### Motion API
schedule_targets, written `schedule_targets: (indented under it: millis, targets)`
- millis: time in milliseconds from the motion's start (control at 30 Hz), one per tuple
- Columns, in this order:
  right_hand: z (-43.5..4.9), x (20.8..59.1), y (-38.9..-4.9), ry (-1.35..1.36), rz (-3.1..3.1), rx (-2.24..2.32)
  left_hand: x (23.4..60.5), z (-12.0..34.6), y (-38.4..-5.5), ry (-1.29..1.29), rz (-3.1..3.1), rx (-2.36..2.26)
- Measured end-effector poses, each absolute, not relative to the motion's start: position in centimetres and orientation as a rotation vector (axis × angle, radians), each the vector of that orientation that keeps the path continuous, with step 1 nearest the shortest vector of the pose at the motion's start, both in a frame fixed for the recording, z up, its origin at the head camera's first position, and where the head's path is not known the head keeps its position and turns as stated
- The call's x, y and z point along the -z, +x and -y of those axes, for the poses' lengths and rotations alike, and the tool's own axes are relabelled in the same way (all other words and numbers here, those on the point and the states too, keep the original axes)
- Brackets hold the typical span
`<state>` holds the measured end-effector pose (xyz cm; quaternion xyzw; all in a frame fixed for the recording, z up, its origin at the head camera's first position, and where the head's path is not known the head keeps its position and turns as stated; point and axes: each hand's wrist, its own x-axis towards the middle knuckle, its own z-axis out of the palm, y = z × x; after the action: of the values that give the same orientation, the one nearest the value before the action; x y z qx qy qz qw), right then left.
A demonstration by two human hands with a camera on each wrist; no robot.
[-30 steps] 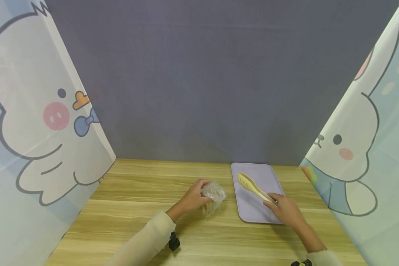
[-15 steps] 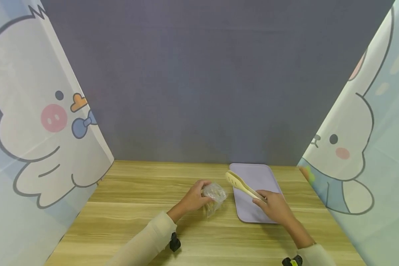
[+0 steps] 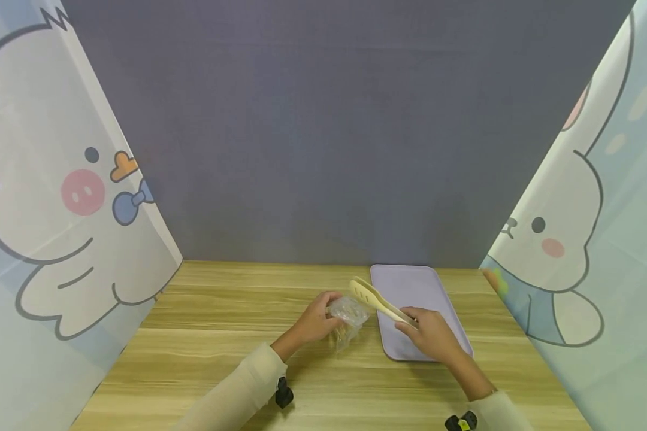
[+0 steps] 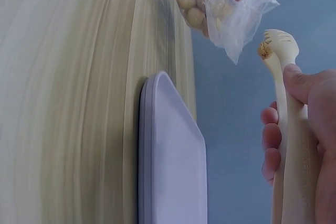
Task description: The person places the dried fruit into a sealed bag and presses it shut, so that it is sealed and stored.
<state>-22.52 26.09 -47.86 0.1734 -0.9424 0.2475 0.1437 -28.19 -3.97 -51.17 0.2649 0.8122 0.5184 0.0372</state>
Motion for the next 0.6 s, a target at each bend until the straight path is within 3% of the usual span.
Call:
schedule_targets:
  millis: [600]
  targets:
    - [-24.1, 47.3, -22.3, 0.528, 2.729, -0.763, 51.0, 3.9, -28.2, 0.746, -2.465, -1.656]
